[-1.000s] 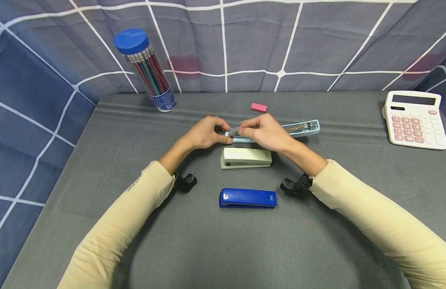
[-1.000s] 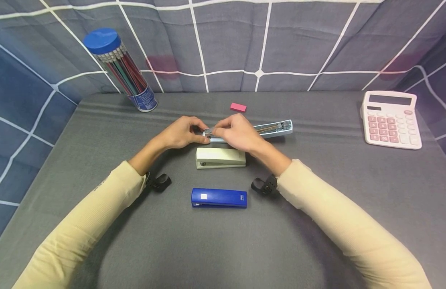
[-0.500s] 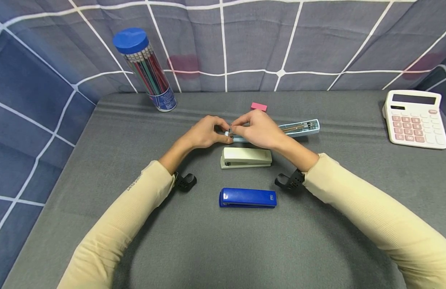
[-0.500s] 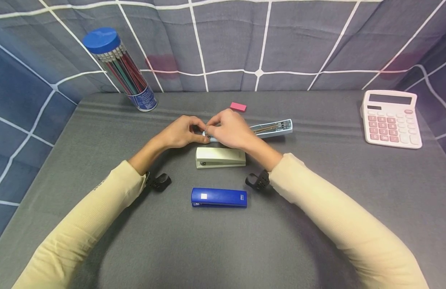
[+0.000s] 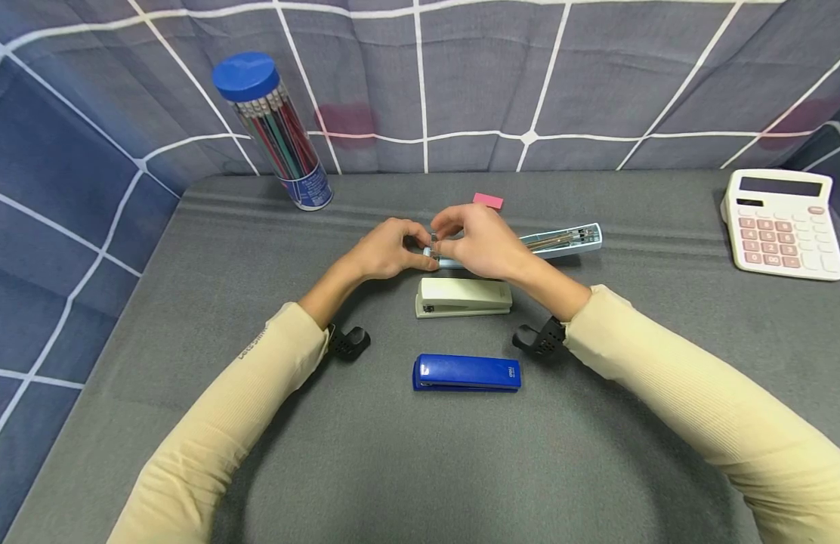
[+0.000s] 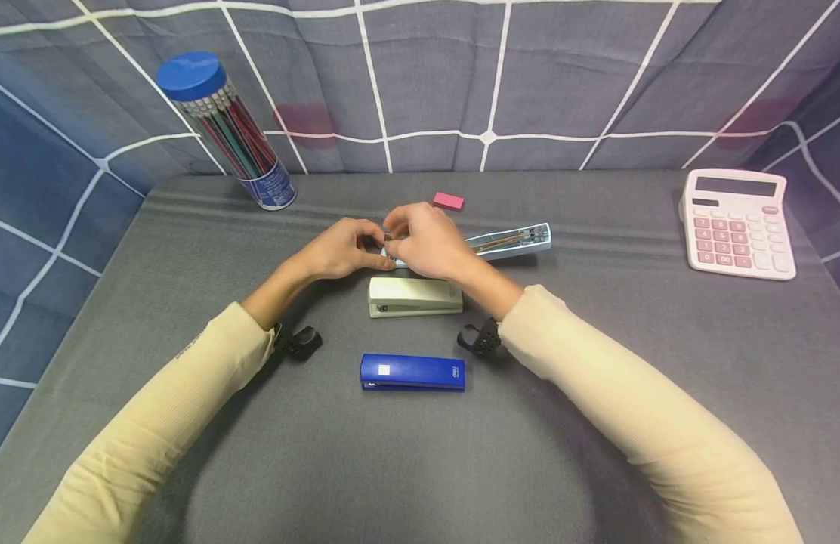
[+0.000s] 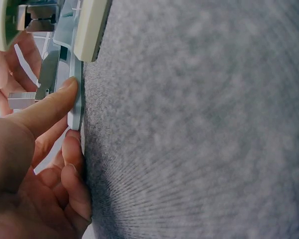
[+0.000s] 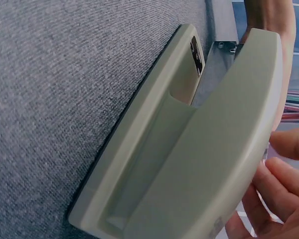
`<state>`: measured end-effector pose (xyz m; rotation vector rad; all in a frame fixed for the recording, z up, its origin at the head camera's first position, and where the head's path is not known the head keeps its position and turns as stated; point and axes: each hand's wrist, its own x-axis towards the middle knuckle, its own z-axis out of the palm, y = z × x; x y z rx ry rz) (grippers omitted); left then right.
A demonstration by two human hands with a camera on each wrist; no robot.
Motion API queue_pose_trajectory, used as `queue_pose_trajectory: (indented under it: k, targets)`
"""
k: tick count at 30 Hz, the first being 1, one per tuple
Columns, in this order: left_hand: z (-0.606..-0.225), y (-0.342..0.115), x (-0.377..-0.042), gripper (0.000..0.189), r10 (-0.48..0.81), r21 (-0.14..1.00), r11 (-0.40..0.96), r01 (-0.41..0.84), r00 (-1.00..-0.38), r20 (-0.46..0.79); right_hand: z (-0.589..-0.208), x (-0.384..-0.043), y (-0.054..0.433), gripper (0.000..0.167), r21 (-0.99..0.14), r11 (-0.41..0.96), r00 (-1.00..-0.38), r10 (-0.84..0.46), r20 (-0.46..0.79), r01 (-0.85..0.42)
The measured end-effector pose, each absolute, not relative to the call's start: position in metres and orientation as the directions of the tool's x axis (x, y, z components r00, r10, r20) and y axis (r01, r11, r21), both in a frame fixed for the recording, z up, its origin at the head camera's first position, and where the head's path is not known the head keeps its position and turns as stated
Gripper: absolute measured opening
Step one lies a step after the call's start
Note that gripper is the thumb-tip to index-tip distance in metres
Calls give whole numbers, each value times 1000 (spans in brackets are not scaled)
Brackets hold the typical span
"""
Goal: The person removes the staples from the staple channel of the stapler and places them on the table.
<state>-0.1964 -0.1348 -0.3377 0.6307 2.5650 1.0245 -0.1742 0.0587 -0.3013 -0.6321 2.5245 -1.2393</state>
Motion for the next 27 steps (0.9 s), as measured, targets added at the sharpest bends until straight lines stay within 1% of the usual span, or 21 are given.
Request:
queue_pose_trajectory:
  k: [5,9,12,17,23,27]
  targets:
    - [-337,-134,-197,27,499,715,644,271,-858,-124,-300,-177,54,27,-755,603,-882,-467,-70,-259]
    - [-337,-134,-197,27,490,717,647,261,-862,-129,-299,-178,51,24,-743,619,-884,-460,-80,-255]
    - [-338,-135,-197,27,485,713,652,258,-864,-131,-300,-178,50,22,-736,622,-884,-462,-72,-265]
    - [-339,-135,-197,27,491,716,646,264,-862,-125,-304,-179,50,15,-723,630,-892,-450,-44,-282]
    - [-338,-135,-196,24,503,735,620,274,-858,-104,-303,-179,52,13,-749,605,-896,-443,-34,-271]
    - [-338,-135,-196,25,502,734,626,264,-857,-120,-303,-180,54,13,-772,574,-888,-458,-28,-272]
